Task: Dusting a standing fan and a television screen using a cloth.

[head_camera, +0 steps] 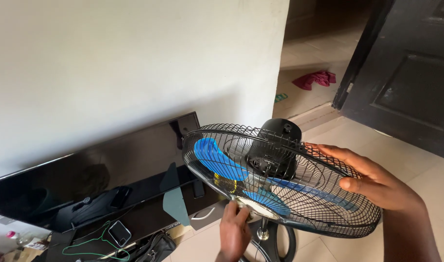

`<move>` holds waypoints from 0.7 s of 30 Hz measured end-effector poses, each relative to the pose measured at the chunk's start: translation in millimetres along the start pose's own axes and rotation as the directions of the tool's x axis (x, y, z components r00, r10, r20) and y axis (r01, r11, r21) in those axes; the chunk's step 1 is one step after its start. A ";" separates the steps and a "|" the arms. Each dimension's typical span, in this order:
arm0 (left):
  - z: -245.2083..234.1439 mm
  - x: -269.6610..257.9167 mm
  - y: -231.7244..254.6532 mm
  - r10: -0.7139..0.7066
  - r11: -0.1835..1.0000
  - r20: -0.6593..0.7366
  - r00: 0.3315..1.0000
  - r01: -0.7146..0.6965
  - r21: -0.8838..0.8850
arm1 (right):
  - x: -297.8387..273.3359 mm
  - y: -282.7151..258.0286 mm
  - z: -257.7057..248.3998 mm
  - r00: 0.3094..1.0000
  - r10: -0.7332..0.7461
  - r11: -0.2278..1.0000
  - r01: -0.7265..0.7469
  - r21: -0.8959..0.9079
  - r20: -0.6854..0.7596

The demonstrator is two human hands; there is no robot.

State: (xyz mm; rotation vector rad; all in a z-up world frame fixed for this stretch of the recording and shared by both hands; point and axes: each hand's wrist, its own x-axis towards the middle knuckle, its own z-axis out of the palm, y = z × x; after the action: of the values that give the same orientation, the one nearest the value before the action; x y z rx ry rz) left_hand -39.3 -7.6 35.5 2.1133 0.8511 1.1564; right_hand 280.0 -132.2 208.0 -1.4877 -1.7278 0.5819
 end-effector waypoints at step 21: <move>34.9 5.8 -22.9 -0.610 0.637 -0.052 0.790 0.451 -0.625 | -0.6 -5.1 2.2 0.998 -0.056 0.977 0.060 0.202 -0.025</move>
State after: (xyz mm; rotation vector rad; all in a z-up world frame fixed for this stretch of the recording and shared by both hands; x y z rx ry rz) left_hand -12.3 4.8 5.6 1.0940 0.9908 1.1721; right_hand 275.1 -133.6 210.4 -1.2919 -1.6387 0.6896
